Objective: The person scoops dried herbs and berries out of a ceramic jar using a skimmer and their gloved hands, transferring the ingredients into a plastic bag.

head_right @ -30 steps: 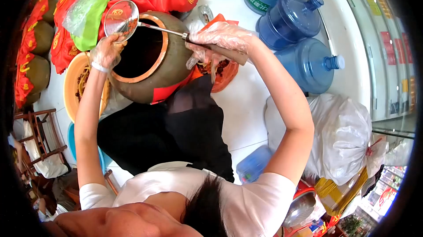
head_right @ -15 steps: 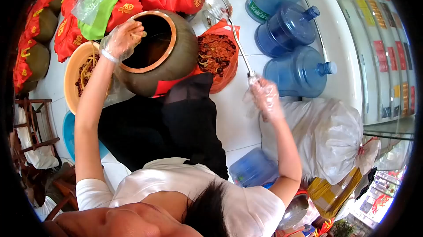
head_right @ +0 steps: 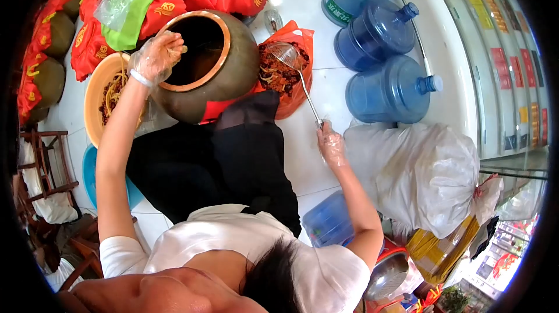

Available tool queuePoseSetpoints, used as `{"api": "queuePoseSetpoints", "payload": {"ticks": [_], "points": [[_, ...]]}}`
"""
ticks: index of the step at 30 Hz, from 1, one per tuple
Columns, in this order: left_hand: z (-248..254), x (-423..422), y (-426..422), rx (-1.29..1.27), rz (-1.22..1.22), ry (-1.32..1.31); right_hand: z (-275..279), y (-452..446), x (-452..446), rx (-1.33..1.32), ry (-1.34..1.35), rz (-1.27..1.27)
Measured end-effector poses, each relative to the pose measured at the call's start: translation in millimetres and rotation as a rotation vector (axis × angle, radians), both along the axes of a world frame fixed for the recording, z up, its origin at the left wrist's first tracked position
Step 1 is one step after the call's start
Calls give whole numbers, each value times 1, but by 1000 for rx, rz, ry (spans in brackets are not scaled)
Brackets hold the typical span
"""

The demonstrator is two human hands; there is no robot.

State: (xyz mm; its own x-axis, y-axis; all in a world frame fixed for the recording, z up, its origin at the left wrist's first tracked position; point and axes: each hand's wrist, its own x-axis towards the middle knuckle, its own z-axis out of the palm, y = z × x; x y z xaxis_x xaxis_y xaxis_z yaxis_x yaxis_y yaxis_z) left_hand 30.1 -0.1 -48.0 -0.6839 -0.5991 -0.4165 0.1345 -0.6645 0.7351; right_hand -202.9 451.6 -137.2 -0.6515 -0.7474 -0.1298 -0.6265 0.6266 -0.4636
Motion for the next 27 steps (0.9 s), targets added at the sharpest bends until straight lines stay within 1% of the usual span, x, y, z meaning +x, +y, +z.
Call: {"api": "queuePoseSetpoints", "payload": {"ticks": [1,2,4,5,7,8,10,11,12,14,15,16,17,18,20,21,22,23,24,26,27], "points": [[3,-4,-1,5,-22,15,0,-4,-1,118,44,17],[6,-7,-4,-4,-17,21,0,-8,-2,110,51,21],[8,-2,4,-33,-1,-55,-2,-3,9,-159,23,-57],[5,0,3,-25,-2,-62,-4,-3,10,-150,17,-59],[4,-4,1,24,15,-31,-6,-7,1,56,14,9],[4,-3,2,20,8,-29,-10,-4,4,52,15,2],[11,-3,4,10,-20,57,-15,-11,7,-17,50,-1],[7,0,2,13,-31,41,-18,-12,11,-73,68,-23],[6,2,-1,13,-56,12,-22,-7,14,-56,54,-23],[3,0,1,-7,31,-40,-32,-11,6,-153,30,-5],[11,-2,2,-10,32,-28,-33,-14,1,-167,42,-4],[15,1,6,-5,43,-23,-35,-14,0,-281,-16,-7],[11,4,3,-10,-20,-29,-38,-8,4,-380,-89,-16],[6,5,0,-1,-10,-48,-27,-6,10,-369,-103,-23],[3,2,2,-40,57,-82,28,-19,6,-355,-1108,-426],[7,0,8,-42,58,-77,49,-25,13,-382,-1069,-440],[14,-5,18,-189,38,-128,57,-25,12,-384,-1067,-437],[21,-12,26,-337,17,-181,62,-24,10,-403,-1146,-439],[24,-22,27,-339,17,-180,67,-23,9,-422,-1225,-442],[28,-49,30,-1553,-401,-292,75,-26,9,-412,-1241,-457],[28,-67,41,-1173,-375,-88,74,-25,8,-395,-1199,-450]]}}
